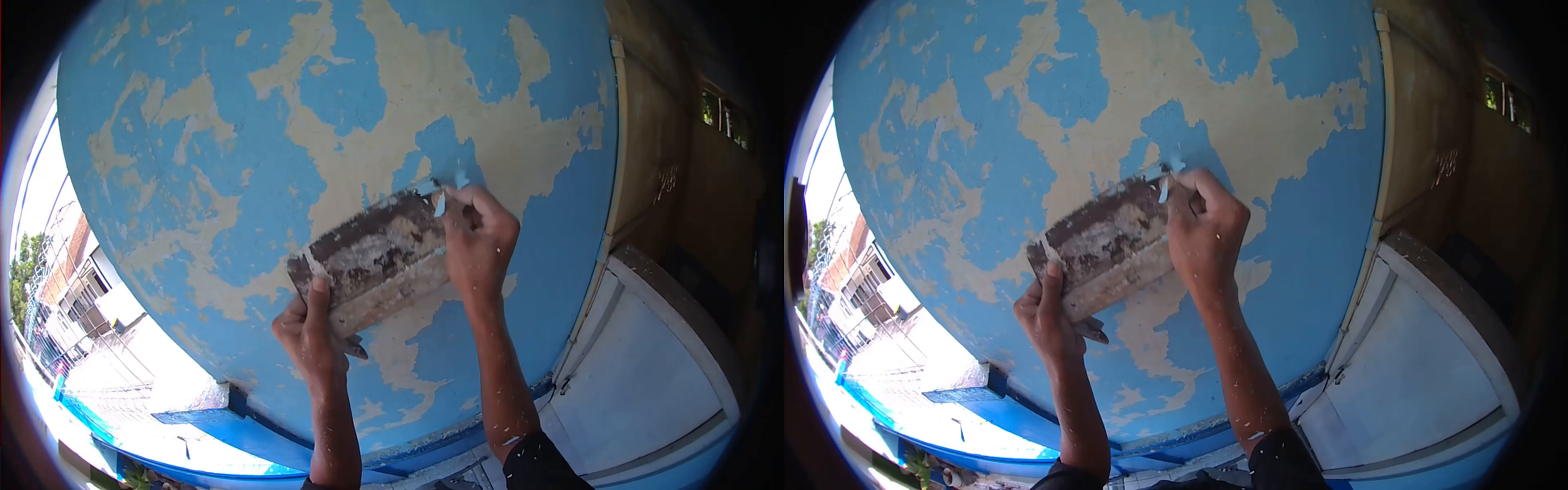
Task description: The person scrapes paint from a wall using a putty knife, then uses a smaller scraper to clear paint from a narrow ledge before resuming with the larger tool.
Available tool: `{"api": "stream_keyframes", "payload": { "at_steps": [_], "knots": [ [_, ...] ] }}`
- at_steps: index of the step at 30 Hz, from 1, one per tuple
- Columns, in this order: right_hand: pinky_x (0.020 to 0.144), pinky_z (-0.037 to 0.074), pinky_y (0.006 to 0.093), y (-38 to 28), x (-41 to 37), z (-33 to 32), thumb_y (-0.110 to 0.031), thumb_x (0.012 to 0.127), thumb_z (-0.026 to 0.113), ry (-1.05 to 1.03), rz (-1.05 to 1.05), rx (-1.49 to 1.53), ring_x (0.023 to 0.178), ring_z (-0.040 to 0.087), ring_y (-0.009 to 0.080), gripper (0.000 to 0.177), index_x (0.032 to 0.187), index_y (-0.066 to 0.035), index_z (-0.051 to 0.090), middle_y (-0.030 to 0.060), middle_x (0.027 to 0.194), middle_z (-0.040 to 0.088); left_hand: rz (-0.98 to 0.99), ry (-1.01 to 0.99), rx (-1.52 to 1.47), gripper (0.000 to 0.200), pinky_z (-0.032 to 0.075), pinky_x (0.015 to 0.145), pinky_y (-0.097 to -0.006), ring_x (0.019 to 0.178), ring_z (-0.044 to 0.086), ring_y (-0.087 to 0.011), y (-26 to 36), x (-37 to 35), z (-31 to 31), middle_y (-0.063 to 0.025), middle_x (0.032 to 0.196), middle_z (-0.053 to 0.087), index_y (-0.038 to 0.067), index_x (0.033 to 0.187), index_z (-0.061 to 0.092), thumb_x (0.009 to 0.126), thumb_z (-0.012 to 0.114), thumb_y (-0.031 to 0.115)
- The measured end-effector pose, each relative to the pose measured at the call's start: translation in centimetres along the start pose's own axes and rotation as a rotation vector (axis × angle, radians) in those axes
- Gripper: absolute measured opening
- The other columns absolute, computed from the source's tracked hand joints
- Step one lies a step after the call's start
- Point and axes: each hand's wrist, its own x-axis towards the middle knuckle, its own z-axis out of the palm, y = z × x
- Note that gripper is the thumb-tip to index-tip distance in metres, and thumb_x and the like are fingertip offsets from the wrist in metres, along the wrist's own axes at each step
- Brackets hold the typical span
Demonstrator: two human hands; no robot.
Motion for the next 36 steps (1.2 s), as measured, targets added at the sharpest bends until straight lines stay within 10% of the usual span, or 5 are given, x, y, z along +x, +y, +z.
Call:
{"api": "stream_keyframes", "payload": {
  "at_steps": [5,8,15,20,36],
  "knots": [
    [0.052,0.04,0.0254,2.1,0.3,1.2,0.0,0.089,0.069,0.073,-0.218,0.153,0.058,0.046,0.007,0.005,0.091,0.005,0.07,0.0032,0.067,0.063,-0.047,-0.048,-0.065,0.036,0.039,0.048,-0.0239,0.053,0.053,-0.0071,2.3,-0.1,0.4,-0.0048,0.06,0.062,-0.006,0.074,0.069,0.093,0.072,0.024],
    [0.054,0.043,0.0283,1.7,-3.0,0.0,-0.002,0.089,0.069,0.011,0.057,0.072,0.059,0.047,0.0083,0.007,0.093,0.004,0.07,0.0065,0.07,0.064,0.063,-0.005,0.032,0.033,0.035,0.046,-0.0255,0.048,0.047,-0.0064,-1.2,-0.7,-1.7,-0.0037,0.058,0.061,-0.006,0.078,0.071,0.092,0.074,0.024],
    [0.05,0.036,0.0311,-1.7,1.0,1.5,-0.01,0.09,0.071,0.032,-0.035,0.097,0.055,0.04,0.0084,0.013,0.093,0.003,0.071,0.0025,0.062,0.055,0.008,-0.028,-0.058,0.036,0.031,0.041,-0.0268,0.046,0.043,-0.0059,4.0,1.7,0.9,-0.0019,0.056,0.057,-0.005,0.075,0.07,0.093,0.071,0.027],
    [0.051,0.033,0.0297,6.0,-4.9,-1.8,-0.01,0.09,0.072,0.137,0.008,0.074,0.055,0.039,0.0067,0.014,0.093,0.003,0.07,0.0002,0.057,0.049,0.027,-0.048,0.13,0.036,0.032,0.05,-0.0282,0.053,0.041,-0.0072,-2.7,-2.4,-0.5,0.0014,0.054,0.053,-0.002,0.069,0.067,0.091,0.074,0.025],
    [0.053,0.036,0.0286,-1.7,4.4,-0.3,-0.006,0.088,0.071,0.021,-0.042,0.004,0.055,0.044,0.0071,0.01,0.093,0.003,0.071,0.0006,0.058,0.052,0.019,-0.053,0.026,0.041,0.027,0.041,-0.027,0.042,0.039,-0.0052,4.6,1.9,3.5,0.001,0.049,0.049,-0.001,0.065,0.063,0.093,0.072,0.027]
  ]
}}
